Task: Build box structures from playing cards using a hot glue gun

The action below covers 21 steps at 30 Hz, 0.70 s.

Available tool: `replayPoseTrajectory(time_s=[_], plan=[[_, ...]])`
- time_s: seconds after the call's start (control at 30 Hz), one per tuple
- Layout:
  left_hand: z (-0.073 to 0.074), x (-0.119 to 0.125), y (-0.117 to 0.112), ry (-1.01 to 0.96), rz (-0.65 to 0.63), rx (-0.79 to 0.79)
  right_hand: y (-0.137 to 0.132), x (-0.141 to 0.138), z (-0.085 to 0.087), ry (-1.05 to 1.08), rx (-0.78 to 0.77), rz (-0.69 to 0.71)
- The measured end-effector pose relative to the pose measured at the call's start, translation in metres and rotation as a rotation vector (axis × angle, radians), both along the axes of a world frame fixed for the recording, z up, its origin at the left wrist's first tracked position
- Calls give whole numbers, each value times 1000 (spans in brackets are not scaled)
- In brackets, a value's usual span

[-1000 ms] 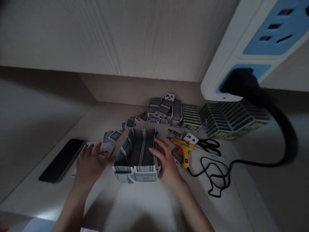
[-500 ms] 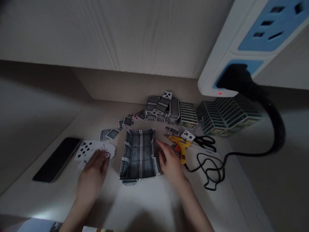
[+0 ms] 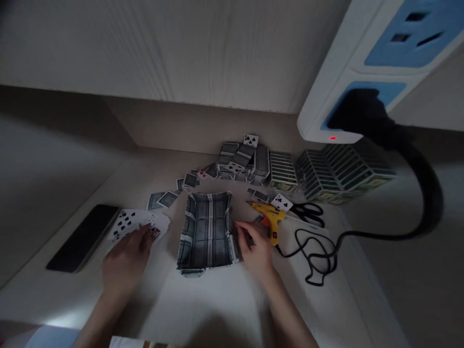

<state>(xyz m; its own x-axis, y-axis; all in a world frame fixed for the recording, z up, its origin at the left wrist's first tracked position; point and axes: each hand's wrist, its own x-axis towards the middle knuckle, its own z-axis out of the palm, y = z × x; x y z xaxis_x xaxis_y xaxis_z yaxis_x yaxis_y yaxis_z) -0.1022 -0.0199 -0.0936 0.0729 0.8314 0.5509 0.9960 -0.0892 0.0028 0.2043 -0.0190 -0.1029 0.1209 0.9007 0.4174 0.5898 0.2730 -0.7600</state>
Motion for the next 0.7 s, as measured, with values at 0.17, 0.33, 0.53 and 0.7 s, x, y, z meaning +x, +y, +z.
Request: replayPoseTrajectory(time_s=[0.17,0.33,0.53,0.7], plan=[[3,-7,1,-38,35,61,0,3,-1,17,-10,-13],[9,-7,2,-100,-27,120,0,3,1,23,-18,-7],[15,-10,15,-138,-174,158,0,1,0,33,-26,-4],[36,-5,39,-325,-362,131,-1,0,1,50,-43,6]])
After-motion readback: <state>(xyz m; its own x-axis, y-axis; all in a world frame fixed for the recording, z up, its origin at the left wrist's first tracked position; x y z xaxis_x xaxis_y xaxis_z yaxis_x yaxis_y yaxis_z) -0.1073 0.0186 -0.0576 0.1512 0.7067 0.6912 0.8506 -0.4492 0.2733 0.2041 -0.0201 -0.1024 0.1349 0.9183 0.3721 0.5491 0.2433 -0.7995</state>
